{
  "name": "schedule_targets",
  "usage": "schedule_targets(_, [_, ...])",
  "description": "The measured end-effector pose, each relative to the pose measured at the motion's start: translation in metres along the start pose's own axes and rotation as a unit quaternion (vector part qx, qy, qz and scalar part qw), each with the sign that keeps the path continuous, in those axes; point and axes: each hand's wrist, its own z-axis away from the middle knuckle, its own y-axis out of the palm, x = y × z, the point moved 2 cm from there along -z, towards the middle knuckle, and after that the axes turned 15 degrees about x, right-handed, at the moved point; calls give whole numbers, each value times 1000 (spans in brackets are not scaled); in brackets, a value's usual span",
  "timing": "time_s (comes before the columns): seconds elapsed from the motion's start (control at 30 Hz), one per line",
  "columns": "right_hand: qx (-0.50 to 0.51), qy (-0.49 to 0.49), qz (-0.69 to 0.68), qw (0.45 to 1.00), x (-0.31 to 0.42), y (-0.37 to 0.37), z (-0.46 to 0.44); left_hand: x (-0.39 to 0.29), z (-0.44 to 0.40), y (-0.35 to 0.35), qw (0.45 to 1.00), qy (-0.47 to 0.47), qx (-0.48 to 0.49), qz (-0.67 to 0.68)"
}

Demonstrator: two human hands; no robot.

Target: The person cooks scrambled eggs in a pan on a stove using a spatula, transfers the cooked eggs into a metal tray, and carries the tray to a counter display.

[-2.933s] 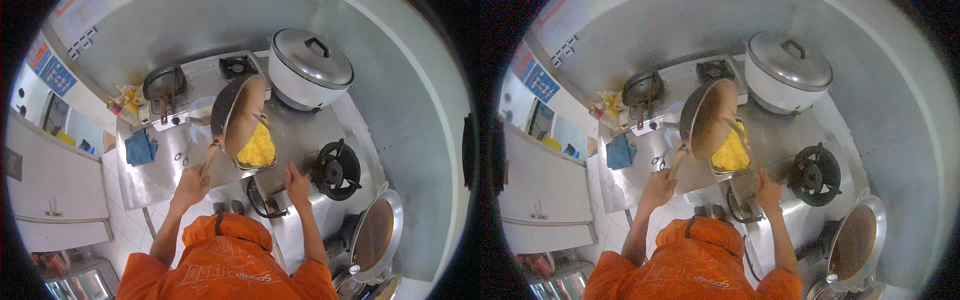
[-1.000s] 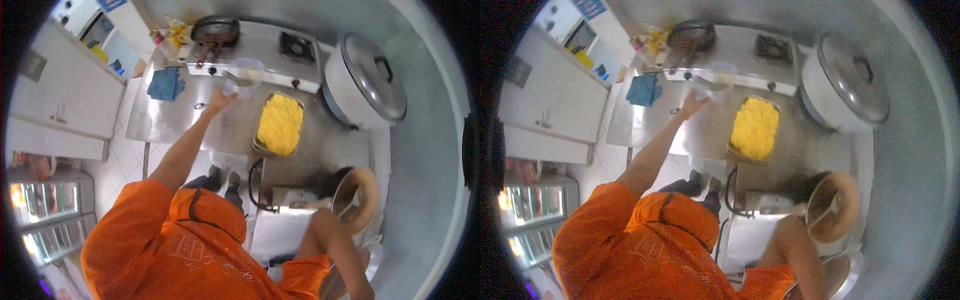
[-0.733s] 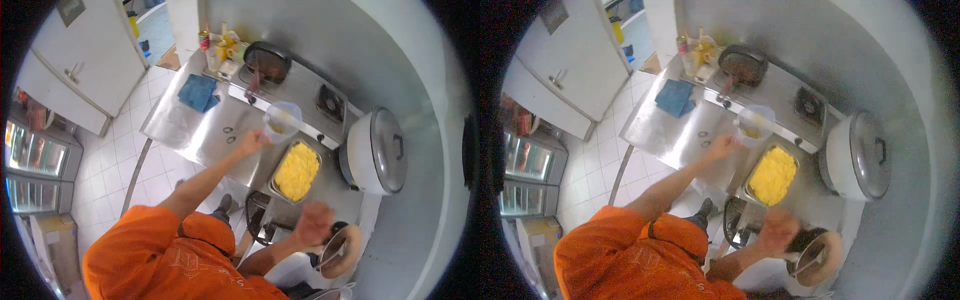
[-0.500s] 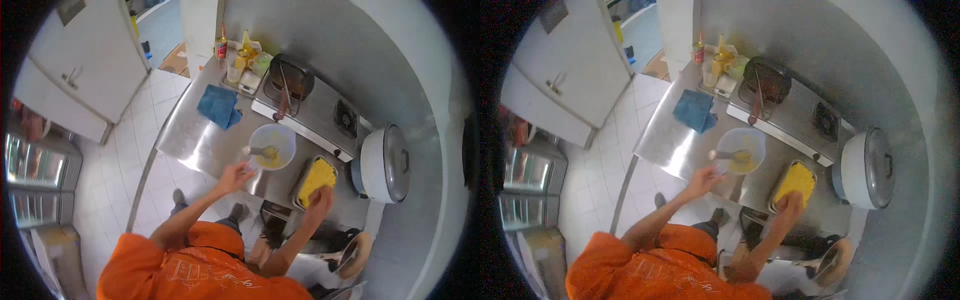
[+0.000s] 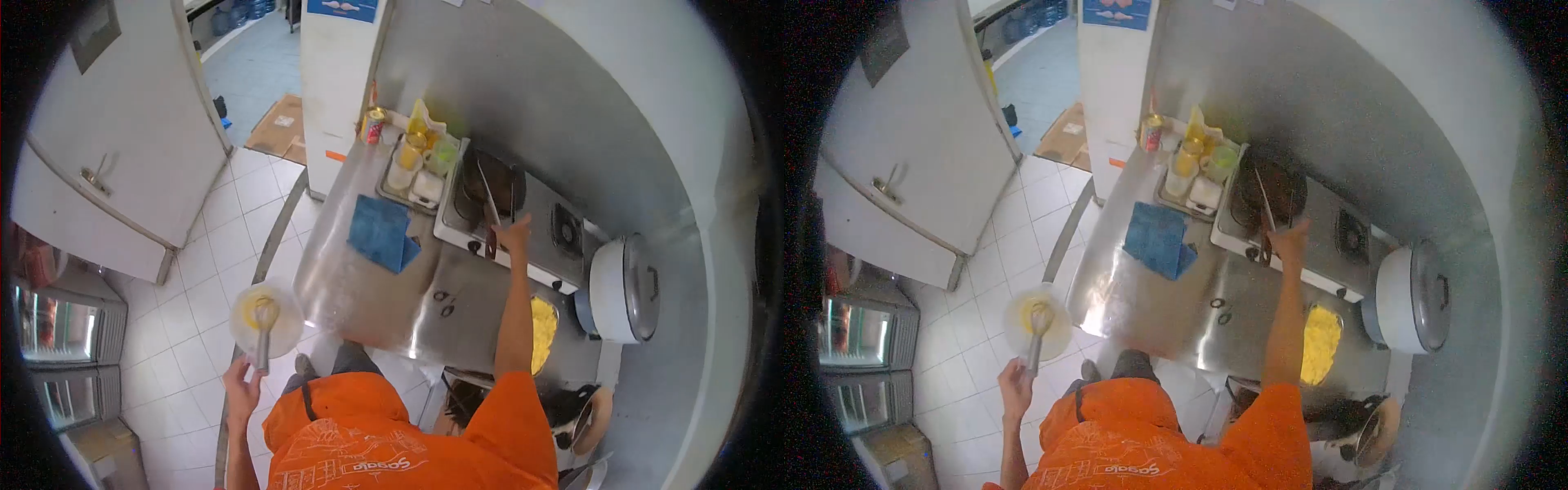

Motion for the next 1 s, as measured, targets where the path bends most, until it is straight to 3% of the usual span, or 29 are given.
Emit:
schedule_targets(0.1, [144, 26, 82, 986, -11, -15, -26, -11, -2, -1, 997, -23, -75, 15])
schedule_targets(0.2, [-68, -25, 141, 987, -5, -58, 3, -15, 0, 15, 984, -37, -149, 91])
schedule_targets(0.37, [-37, -91, 191, 977, 22, -166, 92, -17, -1, 41, 974, -74, -195, 85])
schedule_targets(0.47, [53, -65, 271, 959, 13, -163, 92, -31, -18, 56, 974, -76, -196, 89])
schedule_targets(0.5, [-24, -67, 277, 958, 14, -151, 94, -30, -23, 58, 977, -65, -182, 87])
schedule_targets(0.6, [-68, -78, 302, 948, 25, -135, 85, -34, -35, 66, 981, -63, -160, 91])
schedule_targets(0.8, [-53, -161, 322, 931, 29, -158, 105, -52, -41, 78, 980, -48, -164, 106])
schedule_targets(1.0, [-126, -201, 407, 882, 10, -112, 60, -52, -28, 80, 983, -38, -155, 86])
